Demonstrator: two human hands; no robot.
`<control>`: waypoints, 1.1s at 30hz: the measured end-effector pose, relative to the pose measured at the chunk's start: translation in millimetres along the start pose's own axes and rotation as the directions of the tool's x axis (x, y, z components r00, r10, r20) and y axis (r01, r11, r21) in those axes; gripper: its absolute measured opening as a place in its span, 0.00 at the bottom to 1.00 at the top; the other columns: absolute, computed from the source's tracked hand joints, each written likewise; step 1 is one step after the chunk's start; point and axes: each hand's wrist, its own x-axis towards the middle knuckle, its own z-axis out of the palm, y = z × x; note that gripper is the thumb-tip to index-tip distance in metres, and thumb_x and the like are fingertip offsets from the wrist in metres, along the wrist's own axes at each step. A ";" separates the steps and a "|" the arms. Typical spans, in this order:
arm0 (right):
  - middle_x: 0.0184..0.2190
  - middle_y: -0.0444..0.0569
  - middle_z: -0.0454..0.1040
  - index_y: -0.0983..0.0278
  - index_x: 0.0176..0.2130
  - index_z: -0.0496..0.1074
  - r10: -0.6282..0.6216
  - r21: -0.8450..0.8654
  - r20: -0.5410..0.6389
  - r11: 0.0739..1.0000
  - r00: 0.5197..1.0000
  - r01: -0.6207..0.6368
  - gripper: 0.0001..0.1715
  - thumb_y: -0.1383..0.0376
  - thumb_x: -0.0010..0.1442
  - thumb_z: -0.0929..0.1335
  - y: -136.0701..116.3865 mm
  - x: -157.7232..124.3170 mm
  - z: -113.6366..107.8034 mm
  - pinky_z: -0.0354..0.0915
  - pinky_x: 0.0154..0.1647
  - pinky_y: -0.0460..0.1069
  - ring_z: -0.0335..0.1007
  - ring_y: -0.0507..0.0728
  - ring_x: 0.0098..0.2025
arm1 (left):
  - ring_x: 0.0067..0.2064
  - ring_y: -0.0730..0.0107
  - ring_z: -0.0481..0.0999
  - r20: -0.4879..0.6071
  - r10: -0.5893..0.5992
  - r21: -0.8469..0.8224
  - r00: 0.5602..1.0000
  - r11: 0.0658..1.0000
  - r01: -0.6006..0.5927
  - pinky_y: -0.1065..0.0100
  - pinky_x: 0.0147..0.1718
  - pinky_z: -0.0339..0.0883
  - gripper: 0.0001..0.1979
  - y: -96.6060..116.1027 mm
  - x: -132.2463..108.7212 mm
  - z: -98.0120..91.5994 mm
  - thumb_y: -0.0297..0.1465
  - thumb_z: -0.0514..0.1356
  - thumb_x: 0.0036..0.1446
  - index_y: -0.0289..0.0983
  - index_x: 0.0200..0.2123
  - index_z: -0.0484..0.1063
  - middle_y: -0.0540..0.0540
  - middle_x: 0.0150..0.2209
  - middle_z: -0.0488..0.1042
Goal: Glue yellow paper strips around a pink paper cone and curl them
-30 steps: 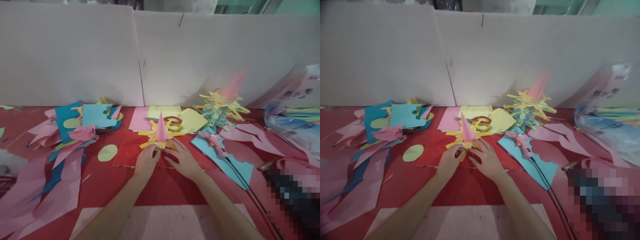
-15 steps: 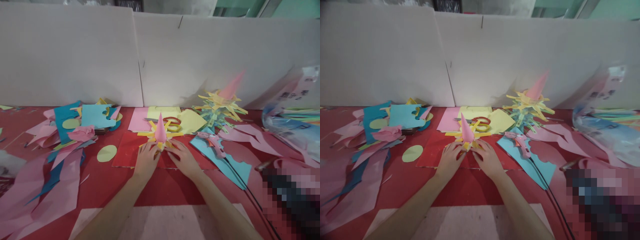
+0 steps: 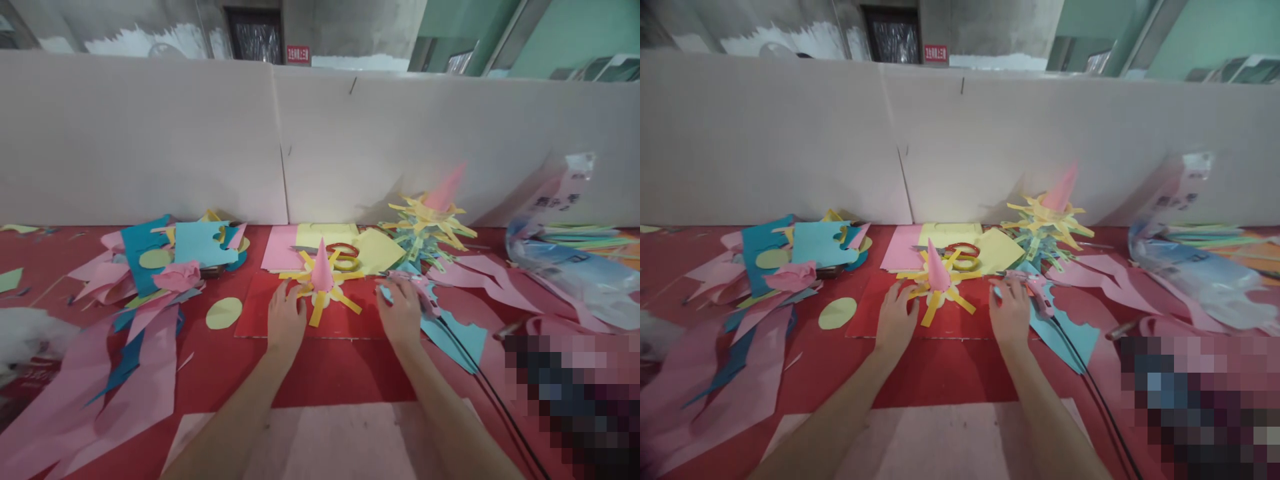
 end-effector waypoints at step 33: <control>0.50 0.61 0.66 0.68 0.46 0.69 0.078 -0.241 -0.139 0.964 0.987 -0.111 0.20 0.62 0.61 0.58 43.3 -18.0 -25.8 0.56 0.52 0.57 0.59 0.63 0.54 | 0.52 0.59 0.69 -0.134 -0.150 -0.077 0.980 0.987 0.141 0.57 0.51 0.63 0.16 -20.0 8.2 -19.0 0.26 0.47 0.59 0.35 0.48 0.67 0.39 0.48 0.71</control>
